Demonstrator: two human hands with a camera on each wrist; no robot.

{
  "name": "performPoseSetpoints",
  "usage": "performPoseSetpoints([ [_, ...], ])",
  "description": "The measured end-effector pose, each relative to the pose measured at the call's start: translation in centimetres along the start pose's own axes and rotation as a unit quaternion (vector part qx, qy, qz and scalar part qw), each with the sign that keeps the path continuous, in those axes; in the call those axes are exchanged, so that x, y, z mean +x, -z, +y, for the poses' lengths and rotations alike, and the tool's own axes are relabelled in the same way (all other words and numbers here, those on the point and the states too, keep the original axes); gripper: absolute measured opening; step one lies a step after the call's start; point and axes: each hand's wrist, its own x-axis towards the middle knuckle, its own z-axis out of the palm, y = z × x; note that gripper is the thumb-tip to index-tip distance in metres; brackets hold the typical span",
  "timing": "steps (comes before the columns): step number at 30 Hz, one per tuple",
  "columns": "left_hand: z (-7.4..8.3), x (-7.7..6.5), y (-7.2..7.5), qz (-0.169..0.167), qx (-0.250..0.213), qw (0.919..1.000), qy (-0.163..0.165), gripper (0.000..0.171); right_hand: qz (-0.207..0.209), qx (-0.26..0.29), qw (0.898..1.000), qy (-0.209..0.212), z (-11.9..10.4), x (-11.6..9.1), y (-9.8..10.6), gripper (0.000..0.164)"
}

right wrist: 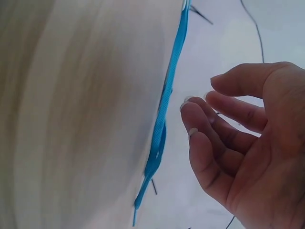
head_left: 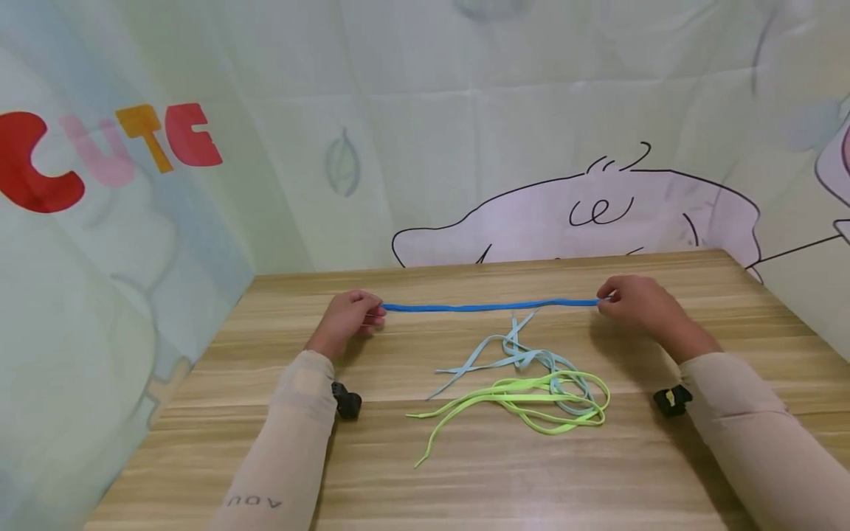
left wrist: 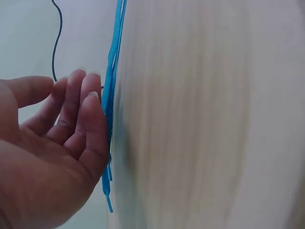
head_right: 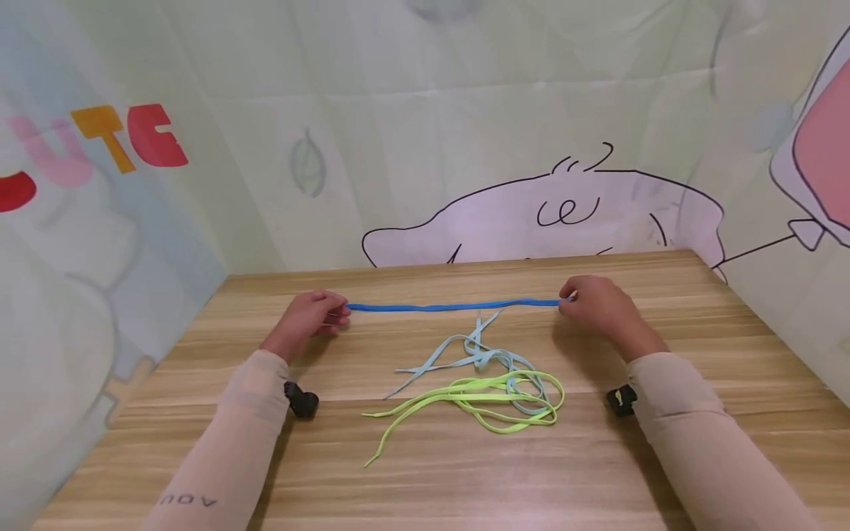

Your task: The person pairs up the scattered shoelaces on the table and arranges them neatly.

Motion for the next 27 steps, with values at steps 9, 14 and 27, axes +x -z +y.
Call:
performPoseSetpoints([
  [9,0.1,-0.4,-1.0,-0.018,-0.017,0.9997,0.001,0.033,-0.011,-0.021,0.999,0.029,-2.0,-0.5,-0.7,0.029],
  [14,0.6,-0.8,-1.6,-0.032,-0.033,0.9989,-0.011,0.033,-0.022,-0.016,0.999,0.042,-3.2,-1.0,-1.0,0.027],
  [27,1.2,-1.9,-3.8,-0.041,-0.006,0.9980,-0.048,0.030,-0.049,-0.006,0.996,0.069,-5.6,-1.7,-2.6,0.025],
])
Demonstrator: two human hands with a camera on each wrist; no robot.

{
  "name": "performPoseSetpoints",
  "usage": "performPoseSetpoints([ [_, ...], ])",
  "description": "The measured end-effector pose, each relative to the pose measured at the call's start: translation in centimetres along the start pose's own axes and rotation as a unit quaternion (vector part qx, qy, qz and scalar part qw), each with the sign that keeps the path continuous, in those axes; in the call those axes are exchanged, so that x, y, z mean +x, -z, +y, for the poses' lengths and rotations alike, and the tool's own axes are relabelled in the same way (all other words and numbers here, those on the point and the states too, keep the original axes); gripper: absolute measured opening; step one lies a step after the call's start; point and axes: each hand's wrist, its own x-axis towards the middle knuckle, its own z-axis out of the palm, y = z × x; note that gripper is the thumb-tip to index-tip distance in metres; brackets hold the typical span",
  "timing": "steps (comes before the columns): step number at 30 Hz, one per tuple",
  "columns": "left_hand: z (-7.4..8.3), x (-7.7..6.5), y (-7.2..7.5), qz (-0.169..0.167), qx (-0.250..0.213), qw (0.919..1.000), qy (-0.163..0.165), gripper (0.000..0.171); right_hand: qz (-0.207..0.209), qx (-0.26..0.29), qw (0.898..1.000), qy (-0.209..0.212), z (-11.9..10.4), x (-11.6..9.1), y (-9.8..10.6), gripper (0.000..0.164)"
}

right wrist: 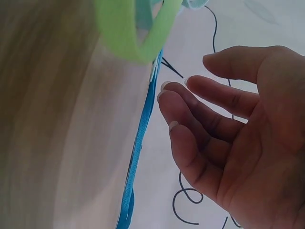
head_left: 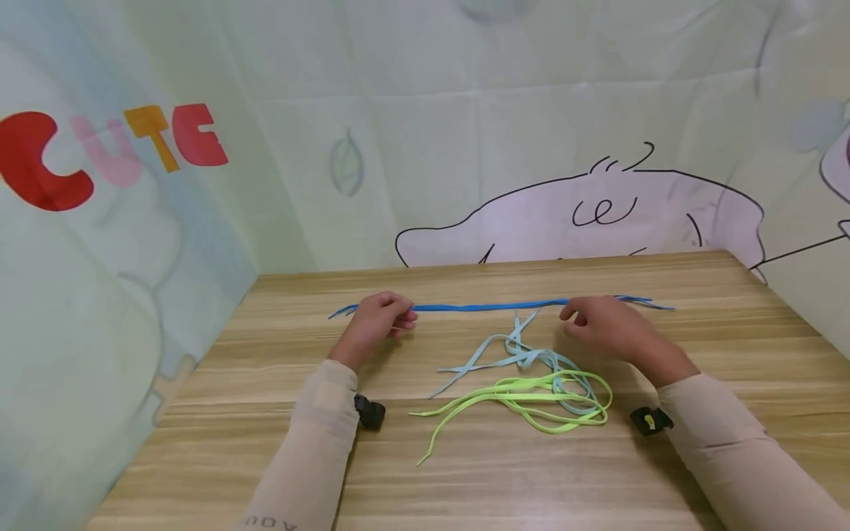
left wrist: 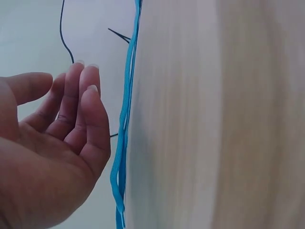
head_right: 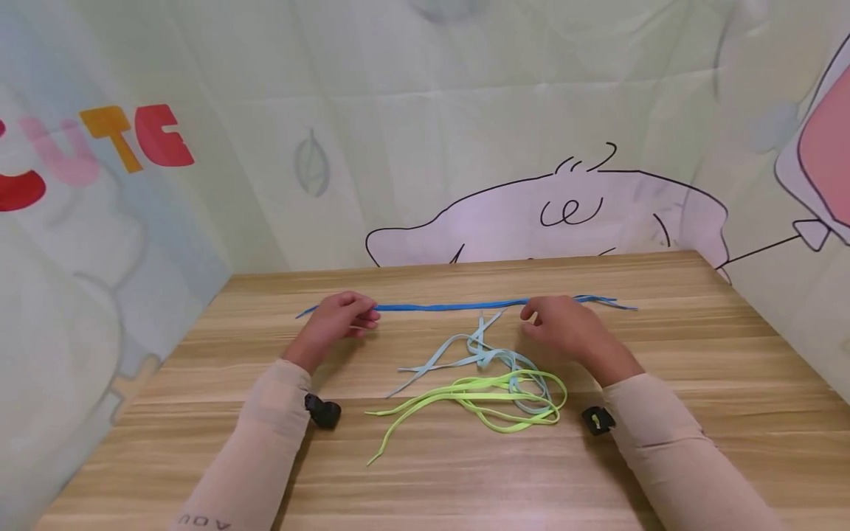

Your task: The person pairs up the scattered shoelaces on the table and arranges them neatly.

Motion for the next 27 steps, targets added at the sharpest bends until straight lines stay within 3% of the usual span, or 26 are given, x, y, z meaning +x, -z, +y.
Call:
performPoseSetpoints([
  [11,0.4,-0.5,-1.7,-0.009,-0.005,0.9999,0.007,0.027,-0.046,0.073,0.996,0.035,-1.9,-0.6,-0.8,0.026],
  [19,0.3,-0.5,-2.3,-0.013,-0.009,0.9998,0.013,0.029,-0.046,0.070,0.995,0.053,-2.6,-0.5,-1.0,0.021],
  [27,0.8,-0.2,-3.6,-0.040,-0.002,0.9992,0.003,0.030,-0.062,0.081,0.994,0.048,-2.7,-0.6,-1.3,0.021],
])
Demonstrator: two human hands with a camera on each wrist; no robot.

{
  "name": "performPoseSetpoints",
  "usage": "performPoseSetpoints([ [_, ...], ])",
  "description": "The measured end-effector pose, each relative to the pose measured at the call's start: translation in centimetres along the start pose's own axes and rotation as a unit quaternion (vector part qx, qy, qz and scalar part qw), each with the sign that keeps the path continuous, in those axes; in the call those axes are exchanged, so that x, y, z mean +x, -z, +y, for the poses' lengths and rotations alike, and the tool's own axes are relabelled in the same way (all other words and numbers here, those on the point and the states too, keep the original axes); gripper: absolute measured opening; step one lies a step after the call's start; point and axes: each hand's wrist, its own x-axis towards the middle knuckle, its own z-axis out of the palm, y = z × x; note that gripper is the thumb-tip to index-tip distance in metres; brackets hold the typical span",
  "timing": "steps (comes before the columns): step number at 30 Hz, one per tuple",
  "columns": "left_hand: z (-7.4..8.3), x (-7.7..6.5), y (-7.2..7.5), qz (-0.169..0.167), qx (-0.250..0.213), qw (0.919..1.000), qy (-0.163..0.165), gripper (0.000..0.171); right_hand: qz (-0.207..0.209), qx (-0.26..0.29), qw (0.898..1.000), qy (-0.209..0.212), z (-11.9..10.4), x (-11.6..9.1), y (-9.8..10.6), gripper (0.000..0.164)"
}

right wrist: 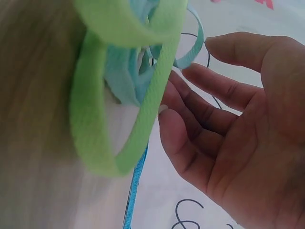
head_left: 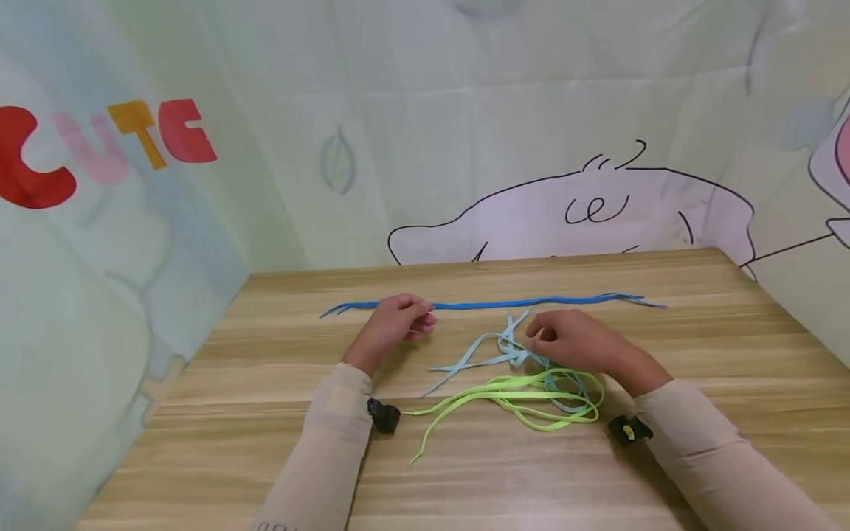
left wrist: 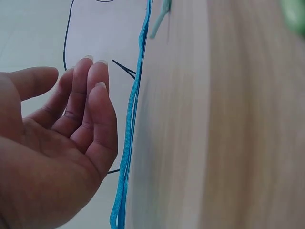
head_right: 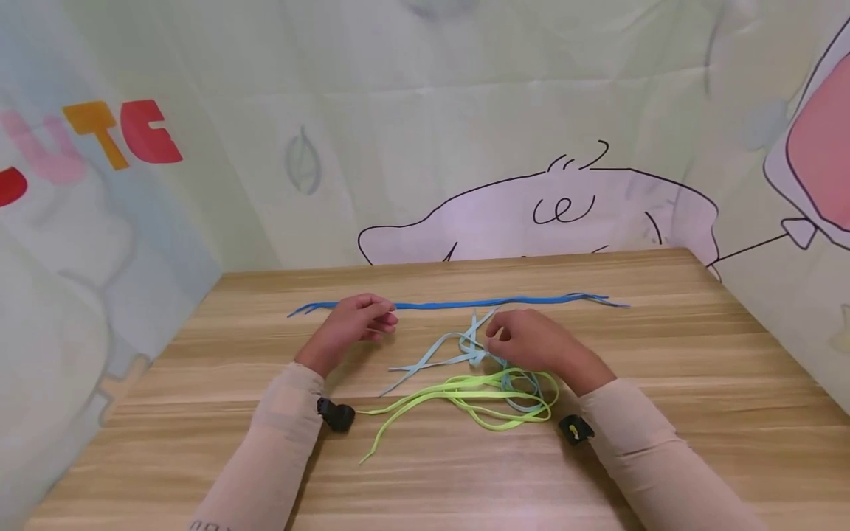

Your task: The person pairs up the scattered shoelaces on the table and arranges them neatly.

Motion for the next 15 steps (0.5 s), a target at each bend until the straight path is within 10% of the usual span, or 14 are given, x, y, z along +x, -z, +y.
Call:
performPoseSetpoints([
  [15,0.9,-0.2,-2.0,-0.042,0.015,0.9990,-0.003,0.030,-0.055,0.017,0.998,0.012,-0.7,0.2,-1.0,0.023],
])
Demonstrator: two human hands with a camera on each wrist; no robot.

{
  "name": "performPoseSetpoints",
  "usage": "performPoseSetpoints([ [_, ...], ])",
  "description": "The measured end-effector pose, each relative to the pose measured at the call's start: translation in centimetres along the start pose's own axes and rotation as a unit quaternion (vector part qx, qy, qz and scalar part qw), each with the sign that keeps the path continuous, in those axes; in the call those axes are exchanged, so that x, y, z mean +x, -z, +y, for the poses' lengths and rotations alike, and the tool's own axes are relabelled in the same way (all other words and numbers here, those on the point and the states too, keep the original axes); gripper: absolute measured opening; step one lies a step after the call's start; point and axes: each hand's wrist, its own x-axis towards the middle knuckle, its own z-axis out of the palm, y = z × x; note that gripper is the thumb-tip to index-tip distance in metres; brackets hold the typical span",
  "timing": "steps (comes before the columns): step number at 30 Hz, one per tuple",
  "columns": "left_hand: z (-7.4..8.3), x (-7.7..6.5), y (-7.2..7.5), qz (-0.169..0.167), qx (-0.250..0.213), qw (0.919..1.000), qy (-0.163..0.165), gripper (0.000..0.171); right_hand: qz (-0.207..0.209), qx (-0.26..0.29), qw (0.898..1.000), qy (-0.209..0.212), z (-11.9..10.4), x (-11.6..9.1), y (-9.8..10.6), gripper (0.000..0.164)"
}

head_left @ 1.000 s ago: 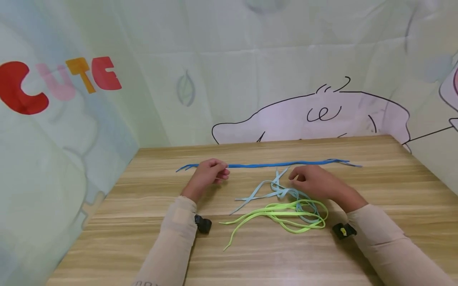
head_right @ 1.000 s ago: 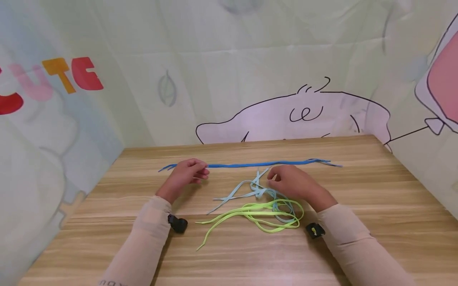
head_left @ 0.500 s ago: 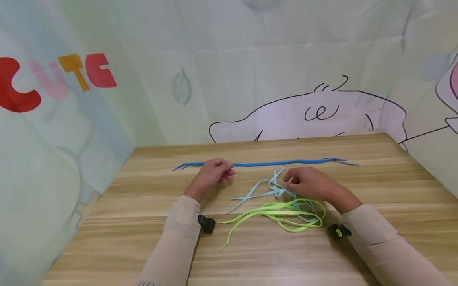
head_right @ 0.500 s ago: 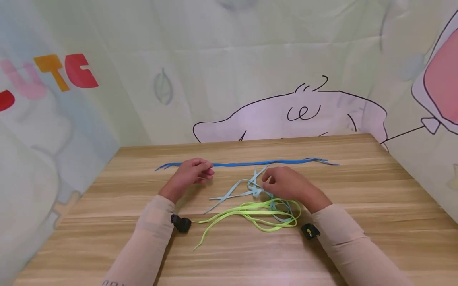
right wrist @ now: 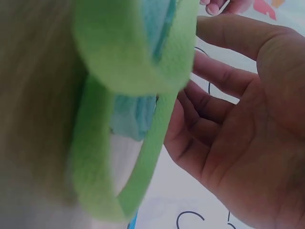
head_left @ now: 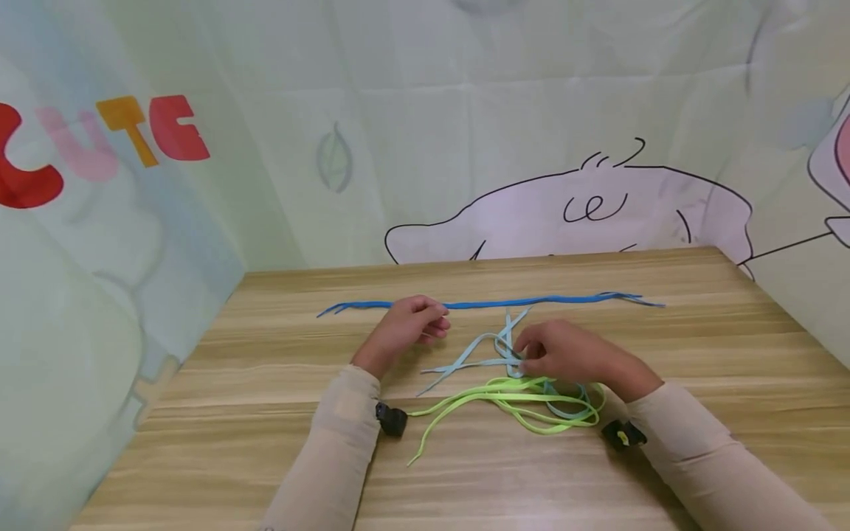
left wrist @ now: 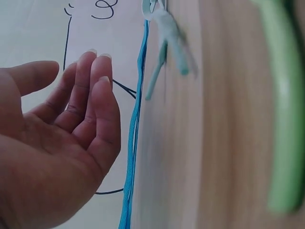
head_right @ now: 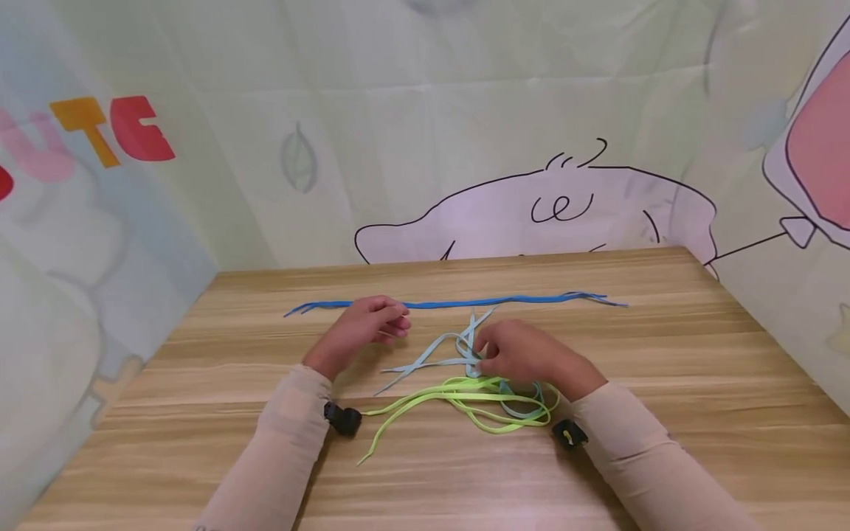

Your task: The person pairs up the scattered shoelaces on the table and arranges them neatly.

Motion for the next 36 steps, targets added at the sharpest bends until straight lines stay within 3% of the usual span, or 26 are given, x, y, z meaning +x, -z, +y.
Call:
performPoseSetpoints([
  [13,0.3,-0.2,-1.2,-0.051,0.007,0.9986,-0.011,0.029,-0.070,-0.024,0.995,0.062,-1.2,-0.1,-0.9,0.012],
  [23,0.4,-0.6,-2.3,-0.096,0.045,0.9939,-0.030,0.029,-0.160,0.042,0.978,0.125,-1.8,-0.9,-0.8,0.016],
  [36,0.8,-1.0,-2.9,-0.128,0.065,0.9883,-0.052,0.030,-0.154,0.081,0.974,0.144,-1.5,-1.4,0.7,0.016],
])
